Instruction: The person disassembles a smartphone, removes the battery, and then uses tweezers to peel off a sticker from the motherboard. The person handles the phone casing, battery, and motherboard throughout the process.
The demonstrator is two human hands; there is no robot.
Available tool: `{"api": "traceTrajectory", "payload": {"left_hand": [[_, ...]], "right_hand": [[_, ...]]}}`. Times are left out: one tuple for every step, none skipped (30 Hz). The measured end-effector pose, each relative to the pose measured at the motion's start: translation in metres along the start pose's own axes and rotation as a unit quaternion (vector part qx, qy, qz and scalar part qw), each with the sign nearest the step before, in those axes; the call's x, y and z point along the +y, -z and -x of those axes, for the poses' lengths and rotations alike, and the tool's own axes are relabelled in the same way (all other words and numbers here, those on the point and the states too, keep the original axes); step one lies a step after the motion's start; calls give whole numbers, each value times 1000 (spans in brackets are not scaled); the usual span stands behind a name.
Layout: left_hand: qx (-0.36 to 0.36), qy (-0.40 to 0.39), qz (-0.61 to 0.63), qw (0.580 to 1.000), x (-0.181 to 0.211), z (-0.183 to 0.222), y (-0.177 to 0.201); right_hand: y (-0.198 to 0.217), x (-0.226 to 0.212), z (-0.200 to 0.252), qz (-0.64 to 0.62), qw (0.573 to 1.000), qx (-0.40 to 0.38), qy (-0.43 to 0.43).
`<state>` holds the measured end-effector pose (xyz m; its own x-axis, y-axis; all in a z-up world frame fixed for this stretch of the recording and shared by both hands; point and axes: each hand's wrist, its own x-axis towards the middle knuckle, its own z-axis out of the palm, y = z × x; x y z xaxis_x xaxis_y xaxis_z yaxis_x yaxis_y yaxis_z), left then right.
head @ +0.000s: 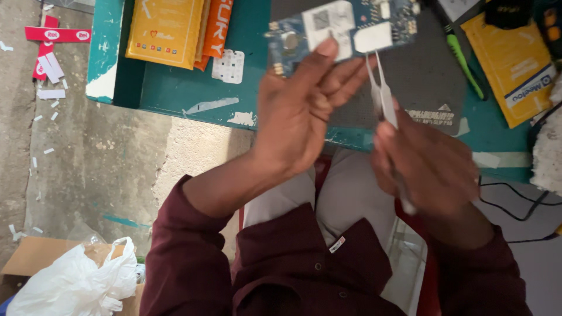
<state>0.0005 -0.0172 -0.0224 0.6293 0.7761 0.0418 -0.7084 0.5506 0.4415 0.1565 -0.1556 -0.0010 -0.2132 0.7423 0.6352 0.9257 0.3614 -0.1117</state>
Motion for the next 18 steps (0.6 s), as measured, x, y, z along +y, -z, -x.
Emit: {"api": "traceTrajectory", "payload": {"left_hand": [[-9, -10, -3, 1000, 2, 0, -1], [-16, -19, -5, 1000, 3, 1, -1], [-23, -20, -5, 1000, 4, 3, -3], [-29, -20, -6, 999, 4, 4, -3], [-35, -20, -6, 999, 4, 5, -4], [-40, -20, -8, 999, 4, 5, -5], [-45, -21, -12, 999, 4, 6, -5], [-50, -23, -16, 998, 4, 6, -6], [-55, -26, -21, 998, 4, 6, -7], [-57, -27, -26, 998, 5, 6, -7], [-59, -29, -31, 997, 6, 6, -8], [-58, -29, -36, 997, 8, 5, -9], [-58, -29, -40, 997, 10, 5, -9], [-59, -29, -44, 997, 12, 5, -10], [-62, -29, -48, 997, 15, 5, -11], [-62, -34, -55, 996, 17, 5, -12], [-63, -38, -63, 995, 19, 5, -13], [-61, -47, -74, 994, 20, 5, -14]], "right_hand": [[4, 5, 5, -34, 999, -13, -28], [5, 9, 10, -69, 996, -25, -57], [2, 10, 14, -134, 988, 6, -76], [-1, 12, 16, -198, 975, 37, -94], [-3, 12, 17, -263, 956, 68, -111], [0, 10, 17, -286, 947, 69, -130], [6, 8, 18, -308, 937, 70, -150], [8, 8, 16, -311, 935, 72, -153], [10, 7, 15, -313, 934, 73, -157], [11, 11, 12, -297, 941, 76, -143], [13, 15, 10, -293, 945, 72, -129], [15, 20, 8, -289, 948, 69, -116], [18, 25, 7, -295, 948, 59, -103], [22, 28, 6, -289, 952, 49, -93], [25, 31, 6, -282, 955, 41, -83], [31, 32, 6, -262, 962, 31, -77], [35, 33, 7, -241, 968, 22, -71], [39, 34, 8, -231, 971, 15, -61]]}}
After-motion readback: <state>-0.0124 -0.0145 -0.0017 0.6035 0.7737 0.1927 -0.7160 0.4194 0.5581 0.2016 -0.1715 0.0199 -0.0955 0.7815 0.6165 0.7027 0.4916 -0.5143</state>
